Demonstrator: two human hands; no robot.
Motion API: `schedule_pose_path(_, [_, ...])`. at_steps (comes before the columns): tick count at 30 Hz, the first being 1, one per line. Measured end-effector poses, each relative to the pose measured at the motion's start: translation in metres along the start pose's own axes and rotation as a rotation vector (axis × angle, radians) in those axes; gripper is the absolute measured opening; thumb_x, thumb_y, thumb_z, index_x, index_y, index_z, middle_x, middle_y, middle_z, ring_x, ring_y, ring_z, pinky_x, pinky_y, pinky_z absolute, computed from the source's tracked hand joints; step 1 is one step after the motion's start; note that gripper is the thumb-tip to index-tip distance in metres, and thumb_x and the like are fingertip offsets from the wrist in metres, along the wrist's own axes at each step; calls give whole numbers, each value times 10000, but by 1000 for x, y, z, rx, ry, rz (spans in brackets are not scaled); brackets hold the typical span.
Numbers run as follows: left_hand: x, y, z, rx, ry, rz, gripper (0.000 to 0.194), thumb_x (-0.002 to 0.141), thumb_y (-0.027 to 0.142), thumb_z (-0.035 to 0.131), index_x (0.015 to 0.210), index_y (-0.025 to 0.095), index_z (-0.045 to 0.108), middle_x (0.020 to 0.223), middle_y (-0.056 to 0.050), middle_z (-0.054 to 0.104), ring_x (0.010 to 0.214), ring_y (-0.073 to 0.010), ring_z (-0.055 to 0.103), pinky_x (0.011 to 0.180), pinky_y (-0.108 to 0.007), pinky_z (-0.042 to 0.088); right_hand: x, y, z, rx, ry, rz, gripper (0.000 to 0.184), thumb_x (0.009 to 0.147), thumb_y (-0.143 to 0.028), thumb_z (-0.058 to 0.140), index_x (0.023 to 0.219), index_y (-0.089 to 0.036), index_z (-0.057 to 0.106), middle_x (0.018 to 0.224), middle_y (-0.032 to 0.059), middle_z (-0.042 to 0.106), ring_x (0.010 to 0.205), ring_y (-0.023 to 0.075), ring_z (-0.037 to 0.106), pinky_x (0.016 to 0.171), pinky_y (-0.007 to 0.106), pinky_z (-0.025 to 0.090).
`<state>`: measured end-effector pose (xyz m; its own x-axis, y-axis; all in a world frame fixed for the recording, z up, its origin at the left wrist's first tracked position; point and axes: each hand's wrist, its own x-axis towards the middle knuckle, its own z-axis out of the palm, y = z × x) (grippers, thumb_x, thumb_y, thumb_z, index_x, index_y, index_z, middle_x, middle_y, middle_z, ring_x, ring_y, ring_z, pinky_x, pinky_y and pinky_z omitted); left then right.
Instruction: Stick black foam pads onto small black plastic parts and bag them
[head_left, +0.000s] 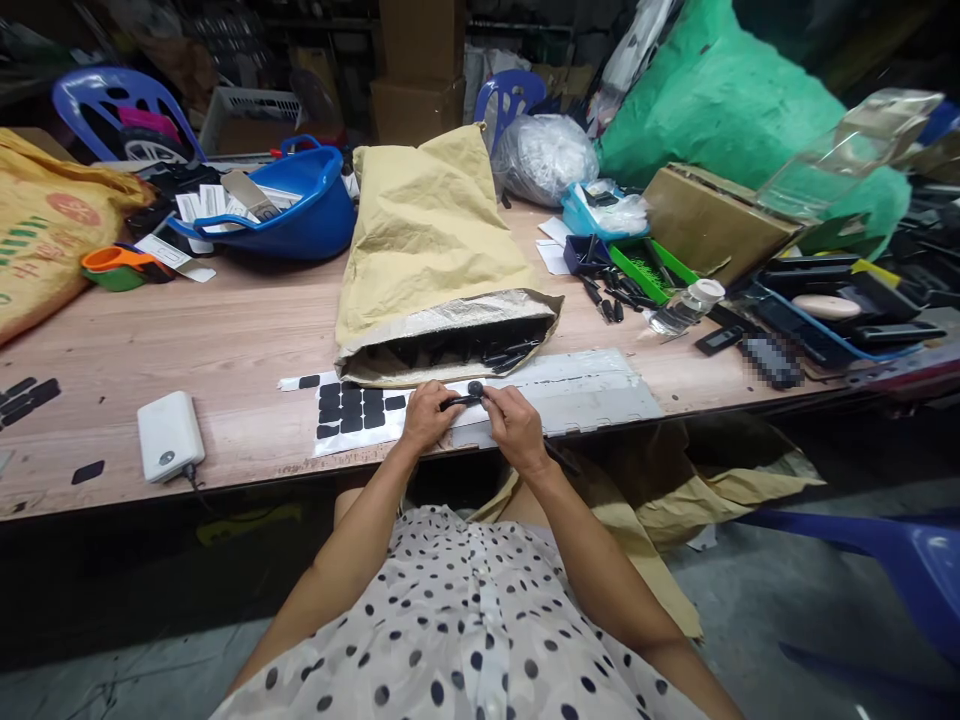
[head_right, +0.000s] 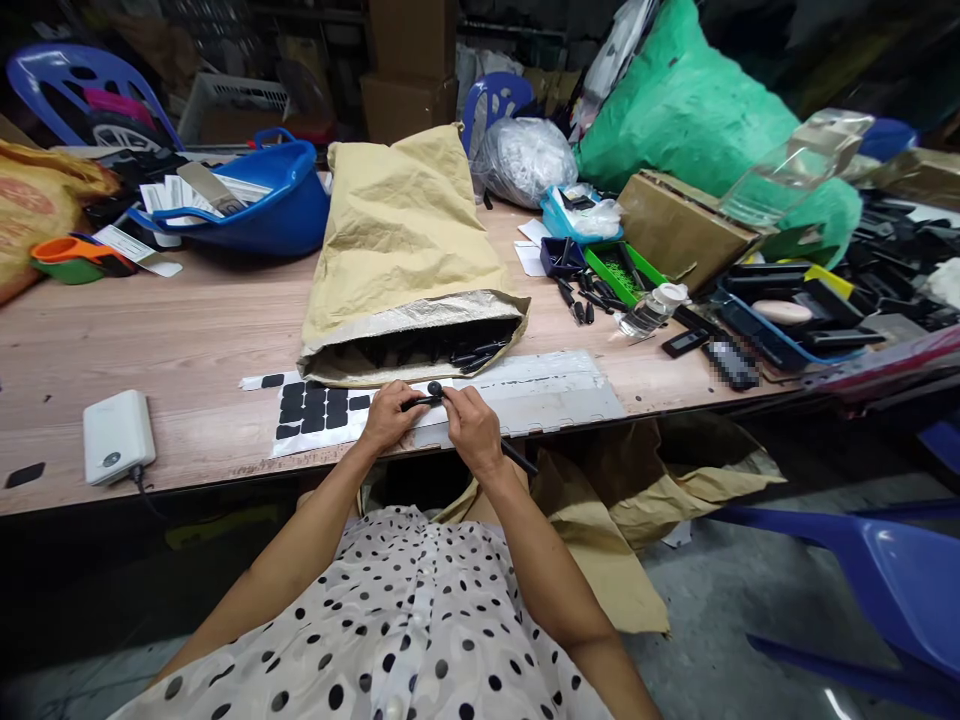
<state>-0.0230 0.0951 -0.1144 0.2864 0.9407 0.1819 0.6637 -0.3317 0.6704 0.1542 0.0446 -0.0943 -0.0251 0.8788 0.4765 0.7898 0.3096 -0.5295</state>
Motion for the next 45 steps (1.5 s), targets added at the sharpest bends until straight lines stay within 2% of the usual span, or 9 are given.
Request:
schedule_pose_path(3, [0, -1, 0, -9, 9, 5, 118, 824, 274, 715, 919, 279, 784, 856, -19, 649, 902, -219, 576, 858, -368, 471, -1, 1, -3, 28, 53, 0, 319, 1006, -266, 433, 1137, -226, 721, 893, 61, 671, 842, 179, 642, 772, 270, 525])
schedule_pose_path(11, [0, 1, -2, -1, 0, -8, 125, 828, 294, 700, 926, 277, 774, 866, -20, 656, 916, -226, 579, 868, -370, 476, -5, 8, -3, 14, 55, 45, 306, 994, -281, 446, 1102, -243, 730, 891, 53, 679, 837, 178, 635, 773, 274, 513])
schedule_pose_path(16, [0, 4, -2, 22, 0, -22, 172, 795, 289, 722, 962, 261, 753, 900, -26, 660, 931, -239, 580, 872, -379, 473, -1, 38, -18, -161, 175, 181, 297, 965, -261, 467, 1093, -241, 734, 923, 67, 672, 859, 201, 609, 759, 298, 476])
schedule_pose_path(19, [0, 5, -2, 36, -7, -18, 190, 778, 287, 731, 966, 261, 741, 911, -24, 653, 931, -241, 576, 870, -381, 471, 0, 62, -24, -328, 175, 267, 276, 912, -210, 510, 1050, -243, 747, 891, 74, 649, 839, 220, 559, 737, 315, 429])
schedule_pose_path(23, [-1, 6, -3, 51, -21, -12, 156, 794, 279, 709, 945, 258, 742, 908, -29, 645, 933, -241, 572, 866, -377, 466, 0, 82, -23, -440, 153, 282, 254, 866, -185, 550, 1010, -226, 755, 857, 86, 630, 852, 243, 487, 743, 340, 367])
schedule_pose_path(33, [-3, 8, -10, 64, -15, 31, 152, 868, 330, 662, 955, 231, 739, 896, -47, 670, 906, -236, 587, 839, -371, 469, 7, 73, -12, -456, 113, 384, 247, 882, -172, 539, 1058, -199, 710, 962, 102, 610, 924, 257, 495, 776, 346, 356])
schedule_pose_path(36, [-21, 19, -15, 16, -43, 111, 191, 913, 372, 615, 963, 227, 729, 875, -47, 690, 847, -217, 605, 807, -352, 481, 7, 73, -11, -462, 106, 380, 242, 887, -182, 537, 1061, -199, 704, 960, 102, 608, 926, 259, 495, 772, 344, 356])
schedule_pose_path(40, [-69, 36, -11, -128, -215, 163, 266, 967, 425, 525, 1017, 251, 719, 905, -35, 729, 810, -183, 661, 757, -288, 506, 6, 75, -9, -454, 156, 356, 233, 891, -197, 527, 1047, -198, 700, 948, 104, 607, 921, 262, 493, 769, 348, 351])
schedule_pose_path(45, [-110, 29, 10, -14, -352, -93, 237, 956, 389, 516, 1041, 283, 709, 828, -12, 746, 765, -195, 695, 669, -269, 491, 5, 77, -6, -464, 184, 333, 225, 892, -202, 528, 1036, -200, 700, 932, 104, 609, 911, 261, 494, 759, 350, 350])
